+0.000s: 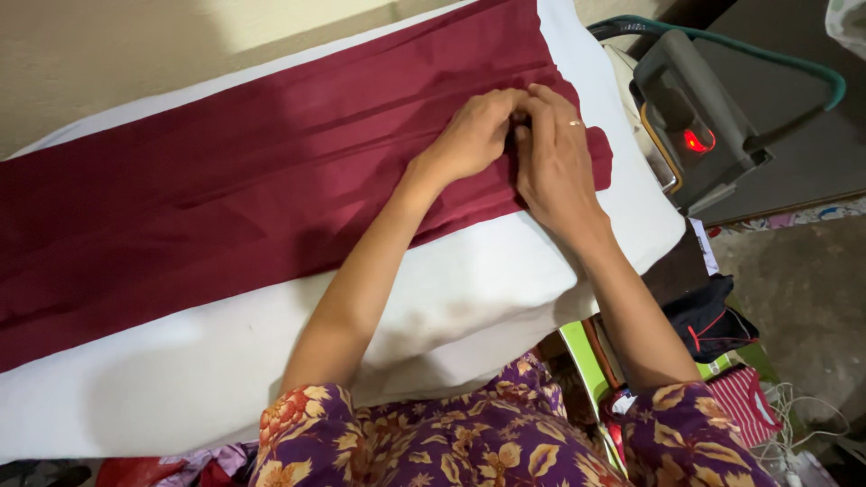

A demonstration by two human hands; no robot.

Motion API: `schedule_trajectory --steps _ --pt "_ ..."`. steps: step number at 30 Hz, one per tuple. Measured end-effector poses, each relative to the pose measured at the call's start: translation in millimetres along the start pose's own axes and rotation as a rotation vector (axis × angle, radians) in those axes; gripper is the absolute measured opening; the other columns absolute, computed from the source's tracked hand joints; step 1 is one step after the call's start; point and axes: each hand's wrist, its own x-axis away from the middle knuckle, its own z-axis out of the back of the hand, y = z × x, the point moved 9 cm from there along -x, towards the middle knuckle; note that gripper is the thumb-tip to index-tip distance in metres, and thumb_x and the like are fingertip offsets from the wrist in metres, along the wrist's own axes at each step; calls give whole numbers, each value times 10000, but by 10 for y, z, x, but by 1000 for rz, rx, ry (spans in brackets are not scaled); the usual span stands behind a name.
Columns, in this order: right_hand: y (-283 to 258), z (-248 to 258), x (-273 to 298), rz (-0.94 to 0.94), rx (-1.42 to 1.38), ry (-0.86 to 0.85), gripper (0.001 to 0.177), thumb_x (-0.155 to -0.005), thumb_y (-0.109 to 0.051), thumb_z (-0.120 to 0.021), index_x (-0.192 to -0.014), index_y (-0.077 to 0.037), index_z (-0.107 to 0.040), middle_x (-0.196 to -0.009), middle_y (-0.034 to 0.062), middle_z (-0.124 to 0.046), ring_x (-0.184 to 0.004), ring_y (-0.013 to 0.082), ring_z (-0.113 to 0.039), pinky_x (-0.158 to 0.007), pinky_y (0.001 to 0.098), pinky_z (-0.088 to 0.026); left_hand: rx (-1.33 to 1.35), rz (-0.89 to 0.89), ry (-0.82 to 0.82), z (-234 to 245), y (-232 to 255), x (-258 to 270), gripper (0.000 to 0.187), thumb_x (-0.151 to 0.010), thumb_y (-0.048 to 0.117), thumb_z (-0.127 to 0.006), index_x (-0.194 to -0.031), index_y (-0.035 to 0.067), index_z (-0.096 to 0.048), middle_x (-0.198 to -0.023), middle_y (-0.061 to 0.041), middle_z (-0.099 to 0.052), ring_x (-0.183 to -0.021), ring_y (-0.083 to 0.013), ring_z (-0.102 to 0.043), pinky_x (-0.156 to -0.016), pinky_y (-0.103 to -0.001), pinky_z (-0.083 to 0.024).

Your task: The person irons a maroon fabric on an ironing board, folding it into a smaller rectangle and pressing each fold with an iron.

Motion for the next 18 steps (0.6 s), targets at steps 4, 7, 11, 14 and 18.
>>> schedule_trajectory --steps 4,7,11,14,18 --pt "-3 126 7 -16 62 6 395 -994 41 -639 -1381 8 -568 -1413 239 -533 -1280 403 -526 -1084 494 -459 97 146 -110 -80 -94 4 359 -961 -71 -576 -1296 55 -565 -1081 -130 -697 -1043 -340 -680 -836 -461 -530" --pt "96 166 23 -56 127 -22 437 -967 22 -650 -1398 4 -576 -1410 205 -555 -1281 406 -521 -1078 493 -436 37 37 -13 -14 98 39 480 -903 -139 -569 -1337 58 -512 -1189 -149 -631 -1126 -360 -642 -859 -453 -548" --pt "314 41 5 -59 177 -138 444 -953 -11 -641 -1395 -20 -591 -1488 170 -550 -1333 408 -480 -1085 510 -390 -45 -71 168 179 324 30 542 -828 -198 -618 -1297 48 -501 -1265 -153 -526 -1225 -354 -573 -959 -428 -556" --pt "429 -101 48 -47 220 -226 439 -995 -75 -617 -1432 -50 -586 -1535 141 -527 -1405 392 -450 -1114 526 -366 -322 0 229 303 425 -46 522 -740 44 -829 -1168 58 -529 -1182 -145 -531 -1098 -331 -540 -912 -436 -511" --pt "598 -215 135 -131 265 -327 534 -1049 -189 -552 -1557 -44 -473 -1610 212 -410 -1435 431 -377 -1120 564 -316 -508 77 172 395 580 -41 489 -820 196 -864 -1160 52 -543 -1142 -126 -530 -1059 -319 -548 -906 -444 -471"
